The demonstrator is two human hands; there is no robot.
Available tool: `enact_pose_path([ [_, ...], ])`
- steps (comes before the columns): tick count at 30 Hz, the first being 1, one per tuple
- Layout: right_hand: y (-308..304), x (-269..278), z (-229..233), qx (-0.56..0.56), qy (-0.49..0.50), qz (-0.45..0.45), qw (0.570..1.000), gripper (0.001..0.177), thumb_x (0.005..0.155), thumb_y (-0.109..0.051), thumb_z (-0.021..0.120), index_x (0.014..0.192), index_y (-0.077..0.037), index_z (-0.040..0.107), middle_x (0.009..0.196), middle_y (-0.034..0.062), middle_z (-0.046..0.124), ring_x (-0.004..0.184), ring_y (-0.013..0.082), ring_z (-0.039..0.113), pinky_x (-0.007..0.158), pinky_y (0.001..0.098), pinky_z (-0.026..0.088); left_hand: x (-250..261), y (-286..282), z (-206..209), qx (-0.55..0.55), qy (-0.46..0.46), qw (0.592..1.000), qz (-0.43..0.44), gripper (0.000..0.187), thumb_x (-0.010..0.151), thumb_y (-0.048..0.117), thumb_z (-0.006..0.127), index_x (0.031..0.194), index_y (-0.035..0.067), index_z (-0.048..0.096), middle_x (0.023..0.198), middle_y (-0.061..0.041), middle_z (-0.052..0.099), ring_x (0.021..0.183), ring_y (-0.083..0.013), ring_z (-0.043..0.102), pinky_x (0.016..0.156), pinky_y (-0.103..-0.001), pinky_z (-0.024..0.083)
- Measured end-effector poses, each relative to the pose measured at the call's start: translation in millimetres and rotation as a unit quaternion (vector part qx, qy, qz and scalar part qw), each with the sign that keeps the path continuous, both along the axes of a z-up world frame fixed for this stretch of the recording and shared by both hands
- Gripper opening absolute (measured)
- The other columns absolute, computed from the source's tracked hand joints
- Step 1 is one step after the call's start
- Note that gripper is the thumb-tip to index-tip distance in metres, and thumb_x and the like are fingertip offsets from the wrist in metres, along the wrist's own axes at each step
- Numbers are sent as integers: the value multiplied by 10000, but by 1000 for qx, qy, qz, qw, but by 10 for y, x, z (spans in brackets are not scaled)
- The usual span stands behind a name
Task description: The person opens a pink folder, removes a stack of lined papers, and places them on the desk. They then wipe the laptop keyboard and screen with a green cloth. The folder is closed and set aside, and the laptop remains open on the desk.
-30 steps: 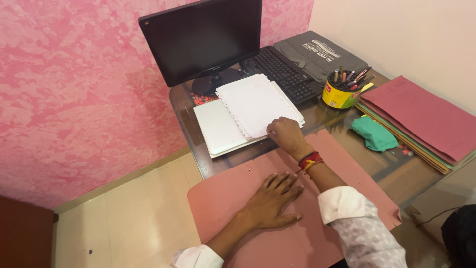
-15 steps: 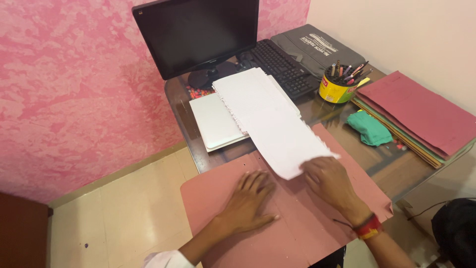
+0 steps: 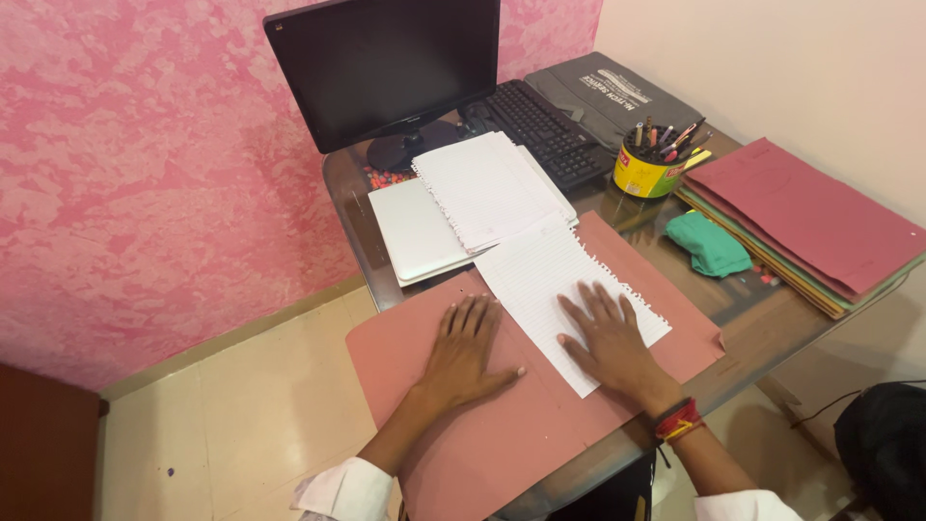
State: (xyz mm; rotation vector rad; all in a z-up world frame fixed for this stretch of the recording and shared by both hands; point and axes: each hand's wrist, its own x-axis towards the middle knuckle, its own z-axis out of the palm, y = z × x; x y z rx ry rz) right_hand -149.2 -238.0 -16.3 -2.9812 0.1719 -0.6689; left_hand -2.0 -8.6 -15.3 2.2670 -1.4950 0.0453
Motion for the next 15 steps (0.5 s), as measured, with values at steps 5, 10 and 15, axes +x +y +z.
enact_pose_path([
  [5,255,-240,-188,19,53,-60,997,620,980,-493,466,1523,-194,440,1591,203,336,1496,390,252,1169,651,120,-35,20,-57,0,-1,1000,-7,1074,827,661,656,1531,-71,309,1590,-294,308,1527,-439,183,1229,-581,99],
  [10,335,-350,-123,39,52,-64,996,620,968,-496,479,1507,-191,451,1582,206,348,1486,382,253,1170,633,108,-100,67,-27,5,-4,1000,-28,1052,840,670,653,1560,-15,309,1584,-336,264,1509,-476,156,1203,-603,75],
  [15,374,-336,-112,28,37,-70,996,612,955,-481,489,1490,-186,474,1569,199,372,1478,377,289,1177,636,125,-76,46,7,-18,53,998,-4,907,905,671,588,1554,69,393,1595,-285,296,1516,-446,232,1217,-591,136],
])
